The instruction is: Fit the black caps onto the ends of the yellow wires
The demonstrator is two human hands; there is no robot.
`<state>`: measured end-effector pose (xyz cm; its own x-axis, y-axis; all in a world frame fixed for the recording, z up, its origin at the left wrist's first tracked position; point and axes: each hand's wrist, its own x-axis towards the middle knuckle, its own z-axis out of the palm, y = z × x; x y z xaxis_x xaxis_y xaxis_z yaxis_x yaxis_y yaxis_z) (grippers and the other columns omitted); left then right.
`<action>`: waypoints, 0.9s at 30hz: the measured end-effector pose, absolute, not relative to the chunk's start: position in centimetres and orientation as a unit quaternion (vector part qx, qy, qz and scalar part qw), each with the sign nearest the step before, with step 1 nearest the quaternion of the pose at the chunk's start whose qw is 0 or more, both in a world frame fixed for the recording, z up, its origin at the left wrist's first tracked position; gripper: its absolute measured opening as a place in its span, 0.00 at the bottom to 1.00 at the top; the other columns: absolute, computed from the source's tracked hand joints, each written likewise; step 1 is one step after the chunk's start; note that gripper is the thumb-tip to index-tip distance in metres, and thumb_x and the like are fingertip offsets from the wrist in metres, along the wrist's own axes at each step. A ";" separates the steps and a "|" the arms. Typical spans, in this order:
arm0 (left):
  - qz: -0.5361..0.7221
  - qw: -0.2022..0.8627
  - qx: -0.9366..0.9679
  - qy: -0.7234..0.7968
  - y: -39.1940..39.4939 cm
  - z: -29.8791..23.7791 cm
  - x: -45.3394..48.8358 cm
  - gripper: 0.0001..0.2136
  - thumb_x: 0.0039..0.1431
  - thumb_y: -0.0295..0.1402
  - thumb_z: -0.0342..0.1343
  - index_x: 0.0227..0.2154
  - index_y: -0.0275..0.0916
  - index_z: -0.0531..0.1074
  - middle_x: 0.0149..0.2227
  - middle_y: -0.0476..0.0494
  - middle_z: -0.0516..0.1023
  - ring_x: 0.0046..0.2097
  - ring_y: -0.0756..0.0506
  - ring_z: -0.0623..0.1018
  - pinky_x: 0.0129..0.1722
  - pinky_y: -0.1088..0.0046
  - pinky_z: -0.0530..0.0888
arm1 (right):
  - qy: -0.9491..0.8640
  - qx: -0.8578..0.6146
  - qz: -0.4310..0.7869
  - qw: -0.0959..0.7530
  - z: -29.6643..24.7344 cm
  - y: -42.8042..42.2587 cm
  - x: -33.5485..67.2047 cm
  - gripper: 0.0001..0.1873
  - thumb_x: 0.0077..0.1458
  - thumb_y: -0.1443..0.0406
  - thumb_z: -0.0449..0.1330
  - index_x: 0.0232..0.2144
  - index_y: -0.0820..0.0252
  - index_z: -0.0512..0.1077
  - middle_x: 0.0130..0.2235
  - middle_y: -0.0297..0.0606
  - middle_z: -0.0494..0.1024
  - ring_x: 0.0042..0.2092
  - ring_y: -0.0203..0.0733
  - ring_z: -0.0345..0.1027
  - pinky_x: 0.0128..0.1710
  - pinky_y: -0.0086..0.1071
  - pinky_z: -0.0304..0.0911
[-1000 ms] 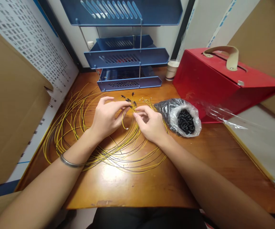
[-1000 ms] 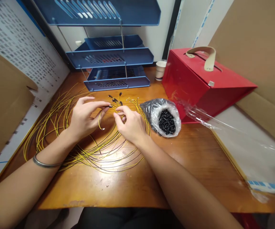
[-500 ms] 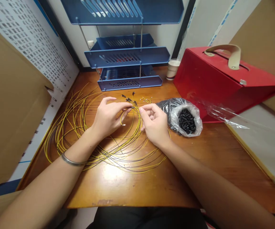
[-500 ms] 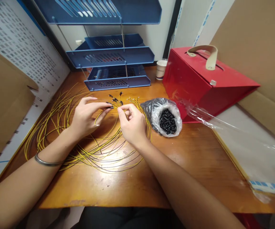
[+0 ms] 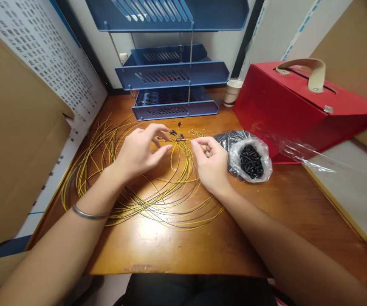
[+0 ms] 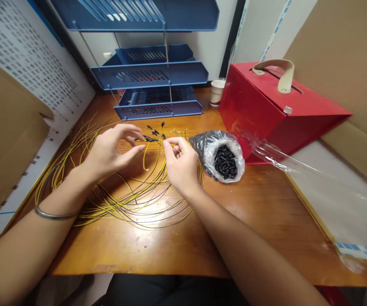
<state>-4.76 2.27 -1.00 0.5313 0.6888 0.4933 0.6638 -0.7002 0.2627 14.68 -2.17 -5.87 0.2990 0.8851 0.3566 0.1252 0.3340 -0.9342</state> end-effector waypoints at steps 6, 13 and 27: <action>-0.019 0.262 0.847 0.462 3.6 0.9 -9.3 0.11 0.54 0.44 0.60 0.35 0.44 0.78 0.36 0.49 0.84 0.35 0.46 0.80 0.37 0.72 0.73 | -0.495 -0.506 0.275 0.651 -5.9 -2.0 14.8 0.06 0.60 0.62 0.61 0.32 0.59 0.73 0.25 0.29 0.68 0.26 0.34 0.57 0.28 0.32 0.53; -0.076 0.309 0.836 0.448 4.4 -0.5 -10.7 0.10 0.46 0.42 0.65 0.30 0.44 0.77 0.28 0.50 0.79 0.28 0.47 0.75 0.25 0.74 0.68 | -0.494 -0.520 0.277 0.640 -6.1 -1.9 14.9 0.07 0.59 0.61 0.60 0.32 0.58 0.73 0.25 0.29 0.67 0.26 0.34 0.56 0.28 0.32 0.53; -0.073 0.313 0.839 0.439 4.2 0.7 -10.6 0.12 0.55 0.45 0.57 0.30 0.43 0.80 0.33 0.48 0.83 0.34 0.46 0.79 0.33 0.74 0.72 | -0.448 -0.532 0.329 0.639 -6.8 -1.1 15.2 0.07 0.56 0.62 0.61 0.30 0.59 0.72 0.20 0.25 0.64 0.22 0.32 0.54 0.23 0.30 0.48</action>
